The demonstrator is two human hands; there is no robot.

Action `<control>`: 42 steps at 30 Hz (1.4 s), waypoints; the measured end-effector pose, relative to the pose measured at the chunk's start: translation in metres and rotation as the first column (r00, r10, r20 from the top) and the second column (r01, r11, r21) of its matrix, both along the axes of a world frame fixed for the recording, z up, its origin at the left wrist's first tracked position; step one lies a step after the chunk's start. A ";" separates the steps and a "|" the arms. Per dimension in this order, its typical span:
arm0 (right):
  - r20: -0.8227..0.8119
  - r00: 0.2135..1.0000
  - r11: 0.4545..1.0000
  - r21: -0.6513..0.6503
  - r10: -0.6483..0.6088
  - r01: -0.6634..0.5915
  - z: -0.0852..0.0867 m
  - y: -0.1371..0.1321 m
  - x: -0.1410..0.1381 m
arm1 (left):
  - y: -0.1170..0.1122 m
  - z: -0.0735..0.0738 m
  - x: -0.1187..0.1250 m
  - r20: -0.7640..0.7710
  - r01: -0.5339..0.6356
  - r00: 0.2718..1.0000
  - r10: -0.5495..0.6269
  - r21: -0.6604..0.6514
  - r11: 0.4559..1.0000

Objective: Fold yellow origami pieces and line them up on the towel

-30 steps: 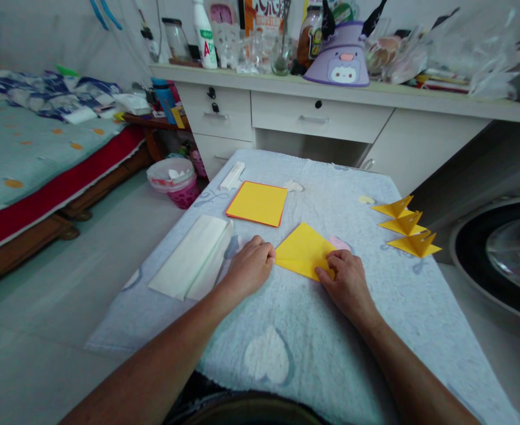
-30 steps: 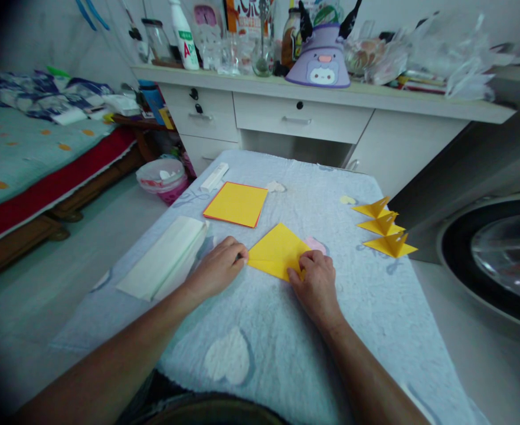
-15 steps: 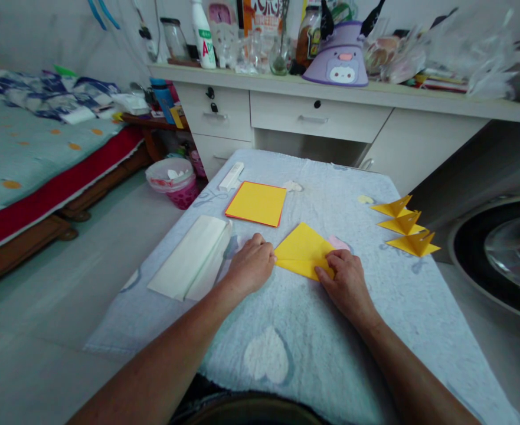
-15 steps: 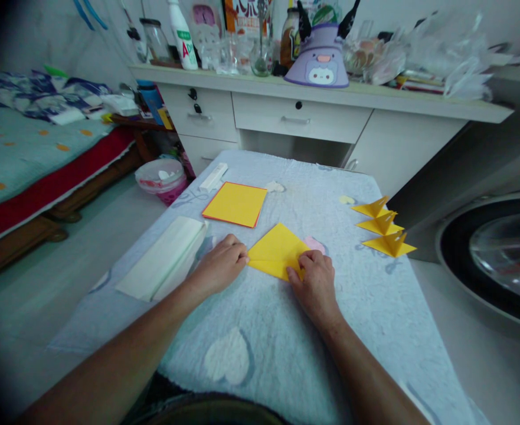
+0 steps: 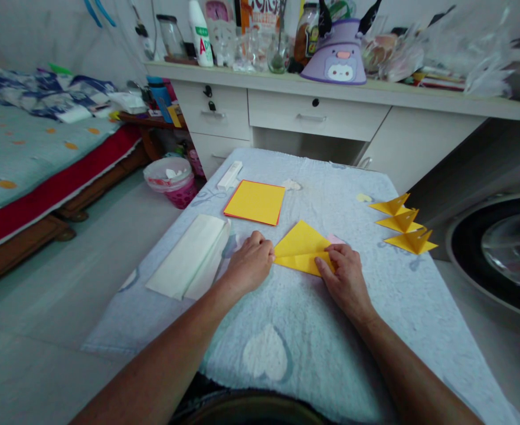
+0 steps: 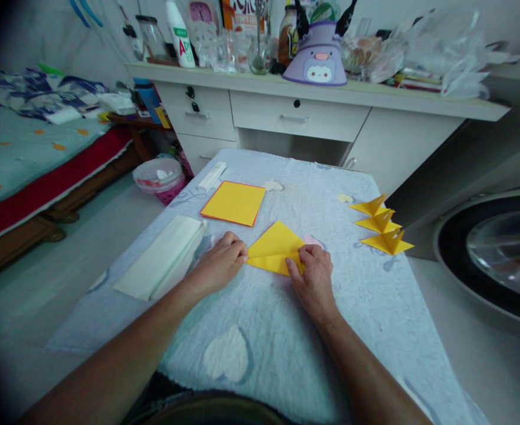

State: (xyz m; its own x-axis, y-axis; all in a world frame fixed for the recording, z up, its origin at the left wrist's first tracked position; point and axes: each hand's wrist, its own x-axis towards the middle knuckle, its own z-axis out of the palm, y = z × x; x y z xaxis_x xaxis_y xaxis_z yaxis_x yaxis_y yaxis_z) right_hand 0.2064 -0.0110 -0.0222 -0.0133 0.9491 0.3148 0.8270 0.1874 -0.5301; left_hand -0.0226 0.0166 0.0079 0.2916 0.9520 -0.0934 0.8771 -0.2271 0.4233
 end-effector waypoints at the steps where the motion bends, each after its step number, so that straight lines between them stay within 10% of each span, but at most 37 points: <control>1: -0.017 1.000 1.000 0.003 0.002 -0.002 0.000 -0.001 0.000 | 0.000 0.000 -0.001 0.013 0.004 1.000 -0.004 -0.006 1.000; 42: 0.151 0.989 1.000 -0.027 -0.004 0.008 -0.009 0.004 0.001 | 0.008 0.000 -0.005 0.022 0.015 1.000 -0.015 -0.020 1.000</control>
